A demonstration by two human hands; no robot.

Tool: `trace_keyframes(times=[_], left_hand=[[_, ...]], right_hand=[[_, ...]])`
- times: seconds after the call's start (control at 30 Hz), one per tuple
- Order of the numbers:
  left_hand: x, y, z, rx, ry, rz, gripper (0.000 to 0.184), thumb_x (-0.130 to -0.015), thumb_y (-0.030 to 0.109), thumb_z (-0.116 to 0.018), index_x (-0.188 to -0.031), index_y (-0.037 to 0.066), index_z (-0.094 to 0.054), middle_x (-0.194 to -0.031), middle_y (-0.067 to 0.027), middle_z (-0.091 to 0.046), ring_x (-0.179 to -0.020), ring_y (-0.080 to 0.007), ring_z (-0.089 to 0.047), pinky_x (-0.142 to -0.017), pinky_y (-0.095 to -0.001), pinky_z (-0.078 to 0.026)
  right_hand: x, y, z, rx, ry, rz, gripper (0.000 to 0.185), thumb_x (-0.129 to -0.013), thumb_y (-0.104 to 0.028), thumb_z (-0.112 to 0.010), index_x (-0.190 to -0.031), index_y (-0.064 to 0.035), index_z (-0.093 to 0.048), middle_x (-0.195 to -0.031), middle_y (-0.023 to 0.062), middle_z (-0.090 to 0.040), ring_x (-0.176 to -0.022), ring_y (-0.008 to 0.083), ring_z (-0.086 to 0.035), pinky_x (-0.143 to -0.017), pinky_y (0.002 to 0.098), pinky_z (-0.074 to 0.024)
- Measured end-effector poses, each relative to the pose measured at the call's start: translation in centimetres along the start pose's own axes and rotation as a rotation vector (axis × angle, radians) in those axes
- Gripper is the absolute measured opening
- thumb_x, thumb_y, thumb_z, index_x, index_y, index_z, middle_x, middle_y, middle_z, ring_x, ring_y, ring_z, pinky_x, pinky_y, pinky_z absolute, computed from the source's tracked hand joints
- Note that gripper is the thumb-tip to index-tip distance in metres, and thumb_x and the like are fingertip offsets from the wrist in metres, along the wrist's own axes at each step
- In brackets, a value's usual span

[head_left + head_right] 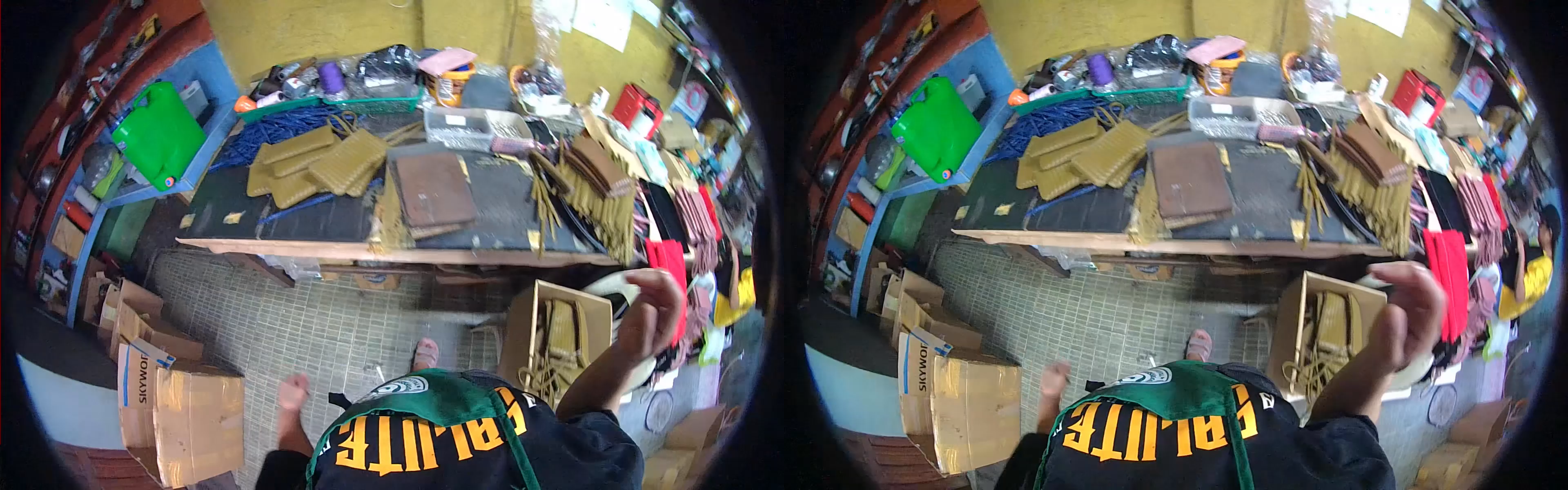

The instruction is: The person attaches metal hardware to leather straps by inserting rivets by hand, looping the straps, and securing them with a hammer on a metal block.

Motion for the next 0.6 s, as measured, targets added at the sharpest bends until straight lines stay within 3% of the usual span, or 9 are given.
trace_keyframes(times=[0.07, 0.1, 0.23, 0.27, 0.33, 0.43, 0.47, 0.53, 0.6], left_hand=[[5.0, -10.7, -15.6, 0.117, -0.337, 0.209, 0.032, -0.078, 0.034, -0.042, -0.079, 0.006, -0.060, -0.071, -0.0157, -0.058, -0.073, -0.0301, -0.056, -0.064, -0.0377, -0.043], [3.5, -13.4, -8.7, 0.034, -0.335, 0.262, 0.032, -0.078, 0.034, -0.042, -0.079, 0.006, -0.060, -0.071, -0.0157, -0.058, -0.073, -0.0301, -0.056, -0.064, -0.0377, -0.043], [3.0, -1.4, -6.3, 0.785, -0.308, 0.089, 0.014, -0.077, 0.013, -0.050, -0.081, 0.002, -0.057, -0.073, -0.0060, -0.057, -0.064, -0.0142, -0.053, -0.061, -0.0254, -0.043], [1.2, 2.9, -2.7, 0.929, -0.287, 0.214, 0.012, -0.076, 0.008, -0.051, -0.084, 0.002, -0.058, -0.071, -0.0017, -0.055, -0.063, -0.0091, -0.051, -0.057, -0.0210, -0.042], [-4.5, 13.7, 3.9, 0.739, -0.330, 0.052, 0.013, -0.077, 0.007, -0.049, -0.085, 0.001, -0.058, -0.068, -0.0019, -0.054, -0.058, -0.0083, -0.050, -0.052, -0.0199, -0.041], [-10.2, 24.6, 3.6, 0.582, -0.703, -0.259, 0.028, -0.084, 0.020, -0.040, -0.101, 0.001, -0.050, -0.085, -0.0073, -0.053, -0.076, -0.0134, -0.050, -0.071, -0.0241, -0.040], [-10.2, 27.8, 2.8, 0.581, -0.874, -0.278, 0.036, -0.086, 0.028, -0.035, -0.110, 0.002, -0.044, -0.092, -0.0092, -0.052, -0.084, -0.0161, -0.049, -0.079, -0.0264, -0.037], [-10.4, 33.4, 2.1, 0.676, -0.886, -0.692, 0.056, -0.086, 0.044, -0.023, -0.125, 0.005, -0.021, -0.113, -0.0132, -0.041, -0.104, -0.0207, -0.039, -0.090, -0.0307, -0.027], [-10.2, 34.6, -2.1, 1.068, -1.166, -0.312, 0.071, -0.079, 0.056, -0.022, -0.130, 0.011, -0.002, -0.127, -0.0148, -0.024, -0.115, -0.0240, -0.027, -0.093, -0.0337, -0.025]], right_hand=[[-0.2, 1.6, -1.1, -0.015, -0.059, -0.050, 0.036, -0.071, -0.007, -0.053, -0.104, 0.0061, -0.043, -0.083, 0.0144, -0.054, -0.079, 0.0206, -0.053, -0.075, 0.0287, -0.0387], [-2.0, 6.4, -7.0, -0.052, -0.062, -0.208, 0.033, -0.070, -0.001, -0.053, -0.101, 0.0057, -0.046, -0.081, 0.0127, -0.055, -0.077, 0.0197, -0.053, -0.073, 0.0279, -0.0389], [-6.9, 8.9, -13.8, 0.147, -0.332, -0.133, 0.023, -0.066, -0.002, -0.058, -0.087, 0.0048, -0.053, -0.076, 0.0118, -0.055, -0.072, 0.0183, -0.053, -0.066, 0.0264, -0.0392], [-7.4, 8.9, -15.2, 0.138, -0.374, -0.105, 0.020, -0.066, -0.002, -0.058, -0.084, 0.0043, -0.053, -0.075, 0.0116, -0.056, -0.071, 0.0187, -0.053, -0.065, 0.0263, -0.0394], [-7.8, 9.4, -17.0, 0.144, -0.449, -0.116, 0.009, -0.066, -0.003, -0.059, -0.073, 0.0022, -0.055, -0.072, 0.0109, -0.056, -0.068, 0.0199, -0.054, -0.063, 0.0272, -0.0404], [-2.3, 12.4, -23.7, 0.098, -0.974, -0.283, 0.010, -0.070, -0.010, -0.059, -0.074, -0.0013, -0.057, -0.070, 0.0101, -0.055, -0.067, 0.0226, -0.055, -0.059, 0.0300, -0.0426], [0.9, 13.4, -26.1, 0.026, -1.080, -0.390, 0.015, -0.071, -0.013, -0.058, -0.081, -0.0014, -0.057, -0.075, 0.0109, -0.055, -0.069, 0.0241, -0.054, -0.062, 0.0321, -0.0438], [5.4, 14.1, -30.1, -0.064, -1.093, -0.314, 0.026, -0.074, -0.014, -0.055, -0.096, -0.0018, -0.053, -0.083, 0.0123, -0.053, -0.071, 0.0251, -0.054, -0.062, 0.0326, -0.0448], [9.3, 16.3, -32.5, -0.074, -1.016, -0.390, 0.035, -0.073, -0.016, -0.057, -0.105, -0.0030, -0.048, -0.089, 0.0149, -0.051, -0.081, 0.0289, -0.052, -0.069, 0.0342, -0.0436]])
Point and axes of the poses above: each hand's wrist, its own x-axis away from the middle knuckle, its own z-axis out of the back of the hand, y = z × x, the point moved 10 cm from there along -x, towards the middle knuckle
